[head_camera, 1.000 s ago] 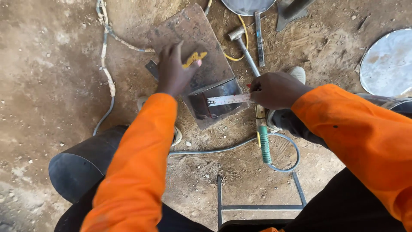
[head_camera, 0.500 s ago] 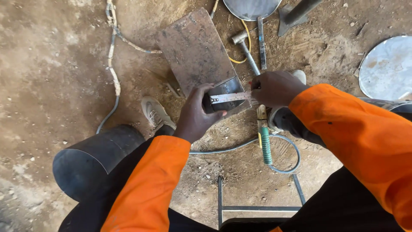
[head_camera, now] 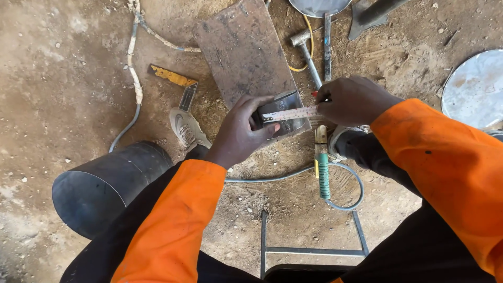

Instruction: The person measures a curved metal piece with a tape measure and marks it with a red marker. They then use a try square to draw straight lines on the metal piece.

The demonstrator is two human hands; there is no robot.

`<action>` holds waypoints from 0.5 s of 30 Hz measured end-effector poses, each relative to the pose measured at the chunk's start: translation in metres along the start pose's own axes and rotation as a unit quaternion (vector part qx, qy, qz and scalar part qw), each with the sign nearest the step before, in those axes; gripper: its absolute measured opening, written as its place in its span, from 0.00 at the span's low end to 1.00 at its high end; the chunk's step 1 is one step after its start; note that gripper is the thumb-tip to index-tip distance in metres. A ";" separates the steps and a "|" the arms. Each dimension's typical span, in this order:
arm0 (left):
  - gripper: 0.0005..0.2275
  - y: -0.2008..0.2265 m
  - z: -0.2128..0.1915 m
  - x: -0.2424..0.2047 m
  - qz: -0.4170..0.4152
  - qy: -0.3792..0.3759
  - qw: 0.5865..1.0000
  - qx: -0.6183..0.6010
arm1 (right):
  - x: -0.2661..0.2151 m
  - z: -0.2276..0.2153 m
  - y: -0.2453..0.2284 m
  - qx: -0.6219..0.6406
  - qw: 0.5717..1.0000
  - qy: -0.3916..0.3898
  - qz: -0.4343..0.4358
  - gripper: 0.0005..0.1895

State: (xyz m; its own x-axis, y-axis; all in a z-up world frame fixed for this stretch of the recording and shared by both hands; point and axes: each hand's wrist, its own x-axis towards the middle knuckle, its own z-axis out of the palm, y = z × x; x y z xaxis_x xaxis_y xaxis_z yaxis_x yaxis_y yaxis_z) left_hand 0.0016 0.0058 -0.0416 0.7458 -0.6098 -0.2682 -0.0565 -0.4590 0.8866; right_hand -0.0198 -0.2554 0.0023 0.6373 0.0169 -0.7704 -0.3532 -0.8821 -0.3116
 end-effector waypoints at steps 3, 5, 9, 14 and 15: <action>0.24 0.001 0.005 -0.001 0.009 0.024 1.000 0.010 | -0.002 -0.002 0.000 0.003 1.000 -0.009 -0.002 0.21; 0.23 0.002 0.006 -0.002 0.004 0.026 1.000 0.009 | -0.003 -0.004 -0.001 0.007 1.000 -0.014 -0.002 0.21; 0.21 0.007 0.009 -0.002 -0.012 0.029 0.999 0.006 | -0.007 -0.011 -0.003 0.009 1.000 -0.015 -0.010 0.21; 0.20 0.013 0.016 -0.008 -0.034 0.036 0.999 -0.022 | -0.010 -0.011 -0.003 -0.005 1.000 -0.013 -0.024 0.21; 0.19 0.012 0.018 -0.009 -0.047 0.039 0.998 -0.033 | -0.010 -0.011 -0.002 -0.006 0.999 -0.010 -0.032 0.21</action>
State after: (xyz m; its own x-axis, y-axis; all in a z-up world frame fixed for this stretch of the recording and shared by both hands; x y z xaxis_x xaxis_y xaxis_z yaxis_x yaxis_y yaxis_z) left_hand -0.0179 -0.0063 -0.0352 0.7949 -0.5136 -0.3231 0.0573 -0.4666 0.8826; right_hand -0.0176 -0.2588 0.0170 0.6451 0.0829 -0.7596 -0.3038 -0.8843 -0.3546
